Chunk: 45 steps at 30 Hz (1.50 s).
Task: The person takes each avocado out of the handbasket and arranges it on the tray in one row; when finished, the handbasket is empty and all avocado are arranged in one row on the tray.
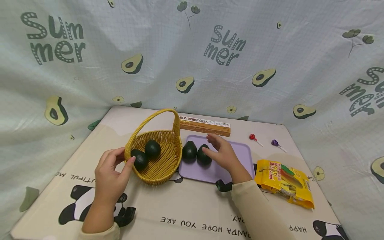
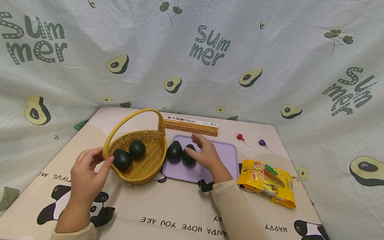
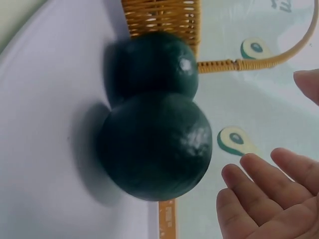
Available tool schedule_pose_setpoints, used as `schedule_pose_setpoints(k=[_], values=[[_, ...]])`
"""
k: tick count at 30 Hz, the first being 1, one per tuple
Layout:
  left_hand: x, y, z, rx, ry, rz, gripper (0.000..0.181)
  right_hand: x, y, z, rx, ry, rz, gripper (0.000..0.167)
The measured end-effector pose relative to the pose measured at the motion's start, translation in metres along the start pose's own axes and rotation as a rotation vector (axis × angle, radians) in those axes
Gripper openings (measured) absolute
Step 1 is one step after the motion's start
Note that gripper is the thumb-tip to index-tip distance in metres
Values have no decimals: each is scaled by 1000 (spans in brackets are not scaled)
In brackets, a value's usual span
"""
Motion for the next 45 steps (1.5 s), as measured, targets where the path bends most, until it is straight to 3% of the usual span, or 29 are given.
schedule_pose_setpoints(k=[12, 20, 35, 45], values=[[0, -1, -1, -10, -17, 4, 42, 27, 1, 2, 19, 54, -77, 61], [1, 0, -2, -20, -22, 11, 43, 41, 0, 10, 67, 33, -94, 61], [4, 0, -2, -19, -44, 32, 44, 51, 1, 23, 127, 31, -125, 67], [4, -1, 0, 5, -26, 5, 45, 55, 2, 35, 172, 30, -157, 62]])
Point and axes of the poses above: each hand's wrist, its own y-axis towards the middle knuckle, its own z-axis out of the palm, x = y × z, the point moved 1 cm from there along y, towards the middle knuckle, and after that the axes turned 10 degrees about -x, right-handed, at the moved point
